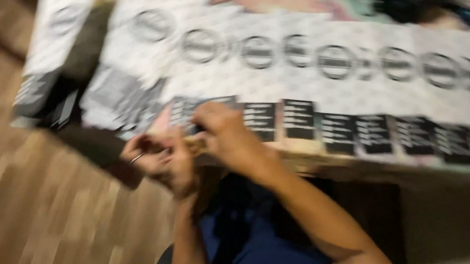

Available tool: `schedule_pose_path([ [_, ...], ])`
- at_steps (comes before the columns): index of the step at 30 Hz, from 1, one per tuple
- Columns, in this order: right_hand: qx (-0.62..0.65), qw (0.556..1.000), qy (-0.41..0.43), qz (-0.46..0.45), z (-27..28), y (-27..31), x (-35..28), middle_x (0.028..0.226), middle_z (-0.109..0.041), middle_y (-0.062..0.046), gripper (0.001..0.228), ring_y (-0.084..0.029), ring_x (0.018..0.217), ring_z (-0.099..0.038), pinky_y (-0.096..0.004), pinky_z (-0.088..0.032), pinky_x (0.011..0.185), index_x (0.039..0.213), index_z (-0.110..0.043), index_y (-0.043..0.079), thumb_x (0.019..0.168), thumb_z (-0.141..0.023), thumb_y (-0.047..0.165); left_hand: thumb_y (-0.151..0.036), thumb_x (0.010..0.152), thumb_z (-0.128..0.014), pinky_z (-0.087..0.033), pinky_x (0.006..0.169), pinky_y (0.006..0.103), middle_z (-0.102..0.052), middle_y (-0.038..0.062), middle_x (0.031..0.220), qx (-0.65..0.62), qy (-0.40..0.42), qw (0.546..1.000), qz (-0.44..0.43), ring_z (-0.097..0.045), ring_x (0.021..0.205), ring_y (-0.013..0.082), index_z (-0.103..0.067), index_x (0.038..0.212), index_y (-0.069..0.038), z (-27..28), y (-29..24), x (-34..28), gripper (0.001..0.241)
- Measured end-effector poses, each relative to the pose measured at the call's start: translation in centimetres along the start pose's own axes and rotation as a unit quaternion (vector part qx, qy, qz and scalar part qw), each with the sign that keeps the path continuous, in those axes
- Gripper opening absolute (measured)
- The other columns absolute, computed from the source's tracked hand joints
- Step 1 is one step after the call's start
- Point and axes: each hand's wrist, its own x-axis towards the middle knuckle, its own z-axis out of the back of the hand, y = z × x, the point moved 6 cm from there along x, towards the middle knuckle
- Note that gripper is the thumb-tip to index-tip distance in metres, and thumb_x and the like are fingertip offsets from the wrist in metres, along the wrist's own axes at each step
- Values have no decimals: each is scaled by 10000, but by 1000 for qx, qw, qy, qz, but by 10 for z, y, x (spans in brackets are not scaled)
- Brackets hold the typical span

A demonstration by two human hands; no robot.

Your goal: Applying glue to the edges of paper bags and stacking them together for assembly.

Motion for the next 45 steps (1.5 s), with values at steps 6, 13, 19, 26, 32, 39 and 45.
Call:
schedule_pose_path([
  [6, 31, 999, 7, -15, -5, 3, -1, 1118, -643, -182, 538, -353, 1107, -612, -399, -485, 986, 1083, -636, 2, 763, -839, 384, 10, 1016, -543, -510, 818, 417, -578, 219, 1011, -101, -21, 992, -74, -583, 892, 345, -485, 1073, 26, 18, -29, 8, 83],
  [13, 108, 983, -126, -71, 132, -23, -57, 1320, -585, -129, 373, -275, 1272, -591, -363, -442, 1147, 1155, -641, 61, 833, -823, 115, 36, 1192, -698, -589, 819, 439, -717, 303, 1079, -33, 127, 948, -290, -730, 962, 404, -563, 1295, 124, 9, -97, 17, 192],
  [19, -131, 871, -125, -457, 302, -68, -147, 1609, -234, -97, 738, -330, 1502, -227, -591, -275, 1164, 1494, -424, 210, 848, -570, 536, -402, 1031, -377, -23, 1201, 607, -188, 283, 1623, 173, 443, 841, -256, -119, 1510, 456, -204, 1581, -68, -58, -104, 23, 666],
  [26, -263, 760, 62, -591, 313, -127, -213, 1684, 168, -222, 992, -474, 1535, 153, -586, 57, 1229, 1650, 55, 279, 839, -151, 813, -746, 932, -146, 22, 1153, 692, 21, 266, 1667, 314, 569, 729, -212, 66, 1526, 468, -19, 1652, -254, -77, -129, -17, 881],
  [32, -242, 804, 131, -527, 266, -92, -155, 1700, 133, -207, 1002, -406, 1566, 76, -605, -103, 1216, 1650, 20, 199, 895, -304, 773, -803, 957, -183, -58, 1186, 600, -40, 343, 1630, 242, 549, 745, -292, -54, 1478, 559, -71, 1657, -213, -94, -165, -85, 922],
  [39, -276, 926, -134, -218, 303, -24, -188, 1511, -550, -220, 701, -345, 1393, -539, -424, -385, 1207, 1445, -578, -44, 864, -836, 253, -247, 946, -785, -487, 1110, 500, -525, 255, 1386, -106, 346, 899, -249, -550, 1302, 411, -461, 1489, 52, -22, -185, -63, 700],
  [45, 178, 942, 158, -237, 183, -44, -251, 1252, -740, -110, 374, -232, 1183, -690, -368, -493, 1018, 1299, -710, 106, 991, -602, 289, -151, 959, -730, -551, 655, 331, -693, 127, 976, -286, 522, 727, -341, -685, 738, 239, -665, 1156, -31, -18, -113, -201, 240],
])
